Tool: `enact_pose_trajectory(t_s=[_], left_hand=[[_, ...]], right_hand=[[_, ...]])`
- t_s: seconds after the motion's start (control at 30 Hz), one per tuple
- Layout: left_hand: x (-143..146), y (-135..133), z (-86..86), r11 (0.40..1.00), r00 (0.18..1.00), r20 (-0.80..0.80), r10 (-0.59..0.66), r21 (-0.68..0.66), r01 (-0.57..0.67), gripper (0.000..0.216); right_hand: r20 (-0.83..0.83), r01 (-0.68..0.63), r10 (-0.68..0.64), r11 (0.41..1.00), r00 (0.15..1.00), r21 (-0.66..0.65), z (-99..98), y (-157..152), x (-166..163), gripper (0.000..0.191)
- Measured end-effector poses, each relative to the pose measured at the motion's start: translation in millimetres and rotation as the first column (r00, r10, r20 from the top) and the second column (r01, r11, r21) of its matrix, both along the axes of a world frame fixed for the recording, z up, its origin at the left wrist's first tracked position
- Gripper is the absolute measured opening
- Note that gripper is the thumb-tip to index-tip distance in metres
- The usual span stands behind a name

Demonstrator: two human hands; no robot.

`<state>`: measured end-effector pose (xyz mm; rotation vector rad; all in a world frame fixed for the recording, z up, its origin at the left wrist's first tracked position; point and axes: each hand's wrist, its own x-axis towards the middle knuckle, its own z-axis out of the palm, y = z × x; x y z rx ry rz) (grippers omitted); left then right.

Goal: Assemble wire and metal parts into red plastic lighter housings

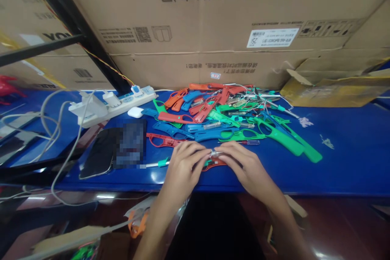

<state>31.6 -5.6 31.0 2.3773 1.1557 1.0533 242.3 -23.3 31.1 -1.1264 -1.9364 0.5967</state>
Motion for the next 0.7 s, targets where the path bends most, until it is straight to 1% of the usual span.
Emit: enact_pose_trajectory(t_s=[0.07, 0.13, 0.23, 0.33, 0.47, 0.57, 0.7], left_hand=[[-8.0, -4.9, 0.9, 0.998, 0.998, -0.036, 0.059, 0.014, -0.058, 0.024], [-17.8, -10.4, 0.1, 0.996, 0.994, -0.062, 0.087, 0.001, -0.087, 0.035], [-28.6, -16.7, -2.6, 0.999, 0.993, -0.114, 0.042, -0.011, -0.044, 0.045], [-30.2, -18.4, -3.8, 1.0, 0.987, -0.159, 0.013, 0.011, -0.011, 0.039], [-26.1, -16.7, -2.8, 1.0, 0.986, -0.167, 0.02, 0.014, -0.018, 0.029], [-24.8, -15.7, -2.3, 1.0, 0.983, -0.18, 0.03, -0.006, -0.031, 0.029], [-25.1, -15.9, -1.3, 0.998, 0.975, -0.219, 0.033, -0.04, -0.043, 0.032]], right_hand=[[0.017, 0.013, -0.013, 1.0, 1.0, -0.018, -0.1, -0.5, -0.1, 0.025], [0.034, 0.02, -0.019, 1.0, 0.999, -0.024, -0.1, -0.6, -0.2, 0.027], [0.049, 0.011, -0.011, 1.0, 0.999, -0.006, 0.1, -0.4, -1.0, 0.024], [0.059, 0.017, -0.018, 1.0, 0.998, 0.014, 0.2, -0.8, -1.7, 0.022], [0.12, 0.016, -0.024, 0.998, 0.993, 0.065, -1.5, -2.3, -1.0, 0.023], [0.182, 0.009, -0.03, 0.994, 0.983, 0.113, -3.0, -2.8, 1.2, 0.025], [0.251, -0.004, -0.02, 0.996, 0.968, 0.093, -2.7, -2.8, 6.9, 0.026]])
